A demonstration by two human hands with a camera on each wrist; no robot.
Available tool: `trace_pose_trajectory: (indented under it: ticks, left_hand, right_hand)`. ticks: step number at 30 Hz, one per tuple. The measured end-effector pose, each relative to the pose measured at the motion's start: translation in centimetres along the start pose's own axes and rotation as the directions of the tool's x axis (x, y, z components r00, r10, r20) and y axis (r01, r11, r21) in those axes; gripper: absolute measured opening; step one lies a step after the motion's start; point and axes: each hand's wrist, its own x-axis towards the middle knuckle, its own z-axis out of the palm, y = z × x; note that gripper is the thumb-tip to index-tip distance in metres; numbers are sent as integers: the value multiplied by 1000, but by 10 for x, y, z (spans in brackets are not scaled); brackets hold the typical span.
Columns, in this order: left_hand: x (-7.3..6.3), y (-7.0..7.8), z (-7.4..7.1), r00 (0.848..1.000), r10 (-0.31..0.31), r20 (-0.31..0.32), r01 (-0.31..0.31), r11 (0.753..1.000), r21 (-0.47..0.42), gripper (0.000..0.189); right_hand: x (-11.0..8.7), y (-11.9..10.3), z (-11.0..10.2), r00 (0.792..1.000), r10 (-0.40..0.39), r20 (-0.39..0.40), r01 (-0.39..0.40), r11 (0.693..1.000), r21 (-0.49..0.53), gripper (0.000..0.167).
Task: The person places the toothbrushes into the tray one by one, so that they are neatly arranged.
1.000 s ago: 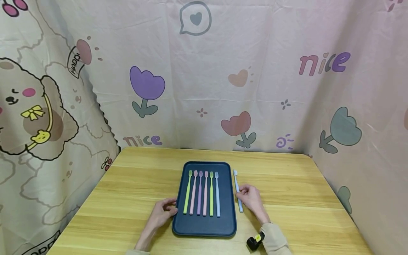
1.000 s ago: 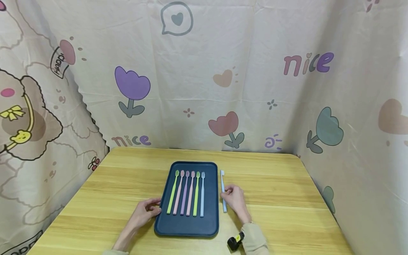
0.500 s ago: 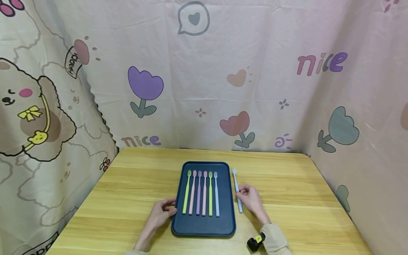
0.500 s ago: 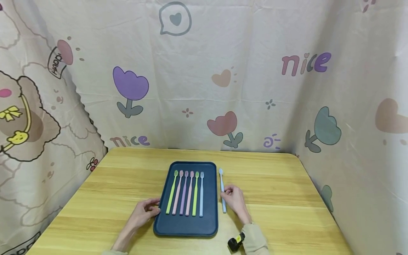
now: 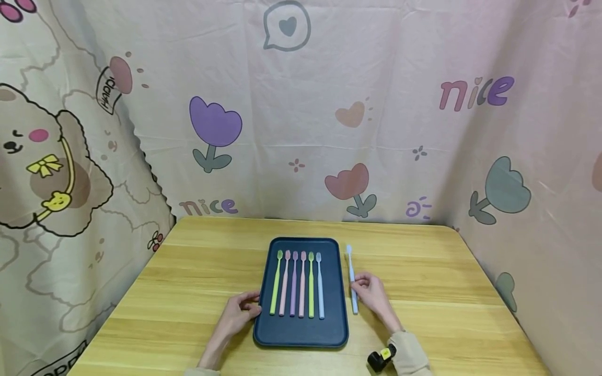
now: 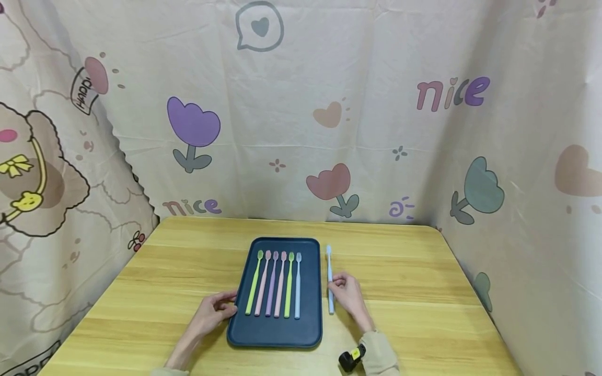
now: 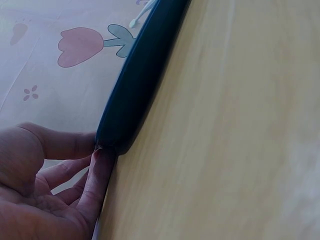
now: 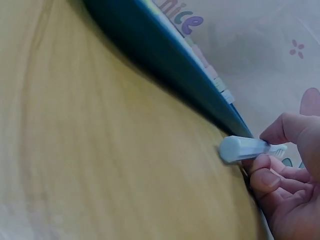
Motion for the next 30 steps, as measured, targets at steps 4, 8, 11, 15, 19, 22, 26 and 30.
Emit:
trace_pose_trajectory:
  ticks: [4, 8, 11, 15, 19, 22, 26, 30]
  left_hand:
    - [0, 0, 0, 1000, 1, 3, -1, 1000, 3, 41]
    - [1, -1, 0, 1000, 5, 1, -5, 1000, 3, 41]
    - [1, -1, 0, 1000, 12, 2, -12, 1000, 1, 41]
    - [1, -2, -1, 1000, 20, 8, -20, 1000, -2, 41]
    - [1, -3, -1, 999, 30, 16, -29, 1000, -6, 42]
    - [0, -3, -1, 999, 34, 20, -34, 999, -9, 42]
    - [0, -2, -2, 999, 28, 16, -28, 1000, -11, 42]
    - [0, -2, -1, 1000, 25, 12, -25, 1000, -10, 42]
  right_hand:
    - [-2, -3, -3, 999, 27, 43, -30, 998, 63, 17]
    - [-4, -5, -7, 994, 15, 110, -27, 993, 114, 21]
    - [-6, -7, -9, 988, 8, 156, -32, 988, 151, 27]
    - [-8, -11, -12, 977, -3, 215, -37, 983, 180, 37]
    - [-12, -16, -14, 965, -24, 260, -21, 985, 171, 40]
    - [-14, -19, -14, 955, -50, 292, 5, 988, 153, 39]
    - [-15, -20, -14, 937, -81, 339, 35, 990, 139, 38]
    - [-15, -23, -15, 918, -106, 382, 53, 988, 147, 37]
